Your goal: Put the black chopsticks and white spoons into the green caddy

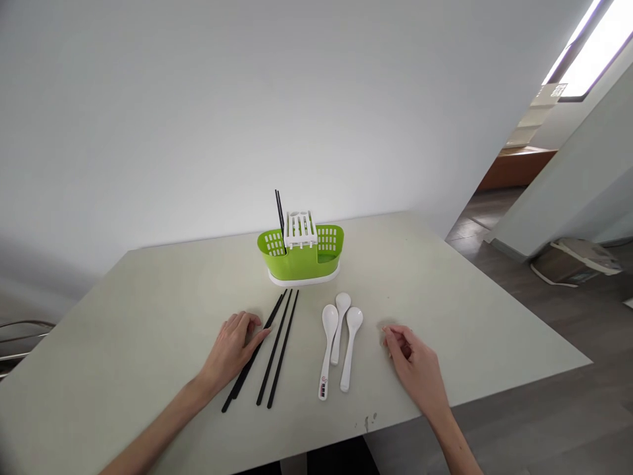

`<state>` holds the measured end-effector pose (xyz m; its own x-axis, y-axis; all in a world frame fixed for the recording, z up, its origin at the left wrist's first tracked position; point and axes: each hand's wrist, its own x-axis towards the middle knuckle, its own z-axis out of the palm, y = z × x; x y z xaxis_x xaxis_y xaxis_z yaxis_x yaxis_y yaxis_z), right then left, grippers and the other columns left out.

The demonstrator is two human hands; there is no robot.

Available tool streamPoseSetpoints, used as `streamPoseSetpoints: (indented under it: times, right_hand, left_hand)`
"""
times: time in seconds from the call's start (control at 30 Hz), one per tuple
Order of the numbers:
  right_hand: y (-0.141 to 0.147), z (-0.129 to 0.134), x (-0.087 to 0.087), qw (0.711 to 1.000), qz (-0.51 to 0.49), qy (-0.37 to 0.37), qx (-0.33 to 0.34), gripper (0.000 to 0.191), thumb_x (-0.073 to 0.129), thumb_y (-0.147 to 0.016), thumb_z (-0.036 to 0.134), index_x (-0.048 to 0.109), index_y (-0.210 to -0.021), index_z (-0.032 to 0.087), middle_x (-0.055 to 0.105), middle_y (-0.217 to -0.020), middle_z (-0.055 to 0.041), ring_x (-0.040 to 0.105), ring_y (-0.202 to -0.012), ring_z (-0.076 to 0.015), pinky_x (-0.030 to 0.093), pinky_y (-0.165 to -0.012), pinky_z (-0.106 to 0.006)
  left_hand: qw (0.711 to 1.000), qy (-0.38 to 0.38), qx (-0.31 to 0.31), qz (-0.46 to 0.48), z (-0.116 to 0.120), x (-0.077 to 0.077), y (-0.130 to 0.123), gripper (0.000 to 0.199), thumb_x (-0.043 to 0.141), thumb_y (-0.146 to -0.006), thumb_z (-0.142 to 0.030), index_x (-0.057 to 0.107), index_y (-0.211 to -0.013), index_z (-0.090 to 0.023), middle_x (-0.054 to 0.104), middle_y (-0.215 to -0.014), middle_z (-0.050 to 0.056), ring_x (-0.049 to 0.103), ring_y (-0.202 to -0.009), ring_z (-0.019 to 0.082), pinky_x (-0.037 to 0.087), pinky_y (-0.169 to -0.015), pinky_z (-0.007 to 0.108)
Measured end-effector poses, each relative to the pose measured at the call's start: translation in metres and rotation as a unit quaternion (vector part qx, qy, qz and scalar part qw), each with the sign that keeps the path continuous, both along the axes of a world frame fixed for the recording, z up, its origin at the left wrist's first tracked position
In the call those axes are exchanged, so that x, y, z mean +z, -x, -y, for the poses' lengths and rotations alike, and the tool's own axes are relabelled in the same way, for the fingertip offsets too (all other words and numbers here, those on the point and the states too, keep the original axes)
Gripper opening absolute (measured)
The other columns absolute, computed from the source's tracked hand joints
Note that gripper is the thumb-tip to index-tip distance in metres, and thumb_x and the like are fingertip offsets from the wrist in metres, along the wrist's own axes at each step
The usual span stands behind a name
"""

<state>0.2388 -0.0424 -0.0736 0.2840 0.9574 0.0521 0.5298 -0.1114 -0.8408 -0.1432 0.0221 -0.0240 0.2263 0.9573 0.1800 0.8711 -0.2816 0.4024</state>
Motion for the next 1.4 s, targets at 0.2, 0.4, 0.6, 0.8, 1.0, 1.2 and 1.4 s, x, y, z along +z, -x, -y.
streamPoseSetpoints:
  times: [0.2, 0.4, 0.6, 0.8, 1.0, 1.2, 1.4]
  right_hand:
    - [0.000, 0.002, 0.001, 1.000, 0.003, -0.005, 0.004, 0.049, 0.050, -0.096, 0.069, 0.071, -0.101, 0.024, 0.075, -0.084, -0.0057, 0.069, -0.073, -0.0211, 0.054, -0.068, -0.029]
    - [-0.002, 0.004, -0.001, 1.000, 0.003, 0.007, 0.000, 0.046, 0.051, -0.097, 0.066, 0.071, -0.102, 0.025, 0.076, -0.084, -0.0045, 0.070, -0.074, -0.0197, 0.054, -0.067, -0.027]
    - [-0.002, 0.005, -0.001, 1.000, 0.001, 0.005, 0.003, 0.048, 0.050, -0.096, 0.068, 0.071, -0.101, 0.024, 0.075, -0.084, -0.0049, 0.069, -0.074, -0.0203, 0.054, -0.068, -0.028]
    - [-0.002, 0.005, -0.001, 1.000, 0.000, 0.004, 0.001, 0.048, 0.050, -0.096, 0.068, 0.070, -0.101, 0.024, 0.076, -0.086, -0.0048, 0.069, -0.073, -0.0198, 0.053, -0.069, -0.028]
    - [-0.003, 0.004, -0.004, 1.000, -0.003, 0.005, 0.001, 0.046, 0.051, -0.097, 0.066, 0.070, -0.102, 0.024, 0.076, -0.086, -0.0048, 0.069, -0.072, -0.0189, 0.054, -0.068, -0.027]
    - [-0.004, 0.004, -0.003, 1.000, 0.011, 0.002, 0.000, 0.045, 0.052, -0.097, 0.065, 0.071, -0.102, 0.024, 0.075, -0.082, -0.0043, 0.069, -0.072, -0.0188, 0.054, -0.067, -0.025]
    - [-0.003, 0.003, -0.003, 1.000, 0.003, 0.000, 0.003, 0.046, 0.050, -0.098, 0.066, 0.070, -0.102, 0.024, 0.075, -0.083, -0.0046, 0.069, -0.073, -0.0197, 0.054, -0.068, -0.026]
  left_hand:
    - [0.986, 0.088, 0.027, -0.136, -0.003, 0.023, 0.021, 0.016, 0.055, -0.097, -0.036, 0.063, -0.094, -0.023, 0.073, -0.101, 0.011, 0.069, -0.094, 0.030, 0.049, -0.078, 0.039]
    - [0.968, 0.093, 0.048, -0.226, -0.019, 0.031, 0.033, 0.016, 0.054, -0.084, -0.010, 0.062, -0.077, -0.022, 0.071, -0.090, 0.015, 0.071, -0.089, 0.032, 0.049, -0.072, 0.038]
    - [0.992, 0.041, 0.069, -0.102, -0.049, 0.066, 0.049, 0.010, 0.057, -0.087, -0.024, 0.063, -0.080, -0.025, 0.077, -0.089, 0.011, 0.074, -0.085, 0.032, 0.052, -0.073, 0.037]
    - [0.985, -0.061, 0.081, 0.142, -0.051, 0.097, 0.049, 0.022, 0.061, -0.095, -0.048, 0.060, -0.105, -0.029, 0.082, -0.096, 0.004, 0.079, -0.093, 0.027, 0.056, -0.069, 0.032]
    - [0.963, -0.097, 0.099, 0.230, -0.043, 0.083, 0.038, 0.032, 0.065, -0.094, -0.055, 0.068, -0.110, -0.028, 0.082, -0.104, 0.003, 0.079, -0.103, 0.026, 0.059, -0.073, 0.029]
    - [0.960, -0.116, 0.084, 0.239, -0.039, 0.065, 0.035, 0.028, 0.066, -0.096, -0.049, 0.070, -0.113, -0.027, 0.083, -0.101, 0.001, 0.079, -0.102, 0.024, 0.062, -0.089, 0.034]
    - [0.951, -0.108, 0.110, 0.267, -0.038, 0.064, 0.038, 0.030, 0.070, -0.092, -0.052, 0.070, -0.108, -0.026, 0.083, -0.101, 0.003, 0.078, -0.105, 0.027, 0.063, -0.086, 0.036]
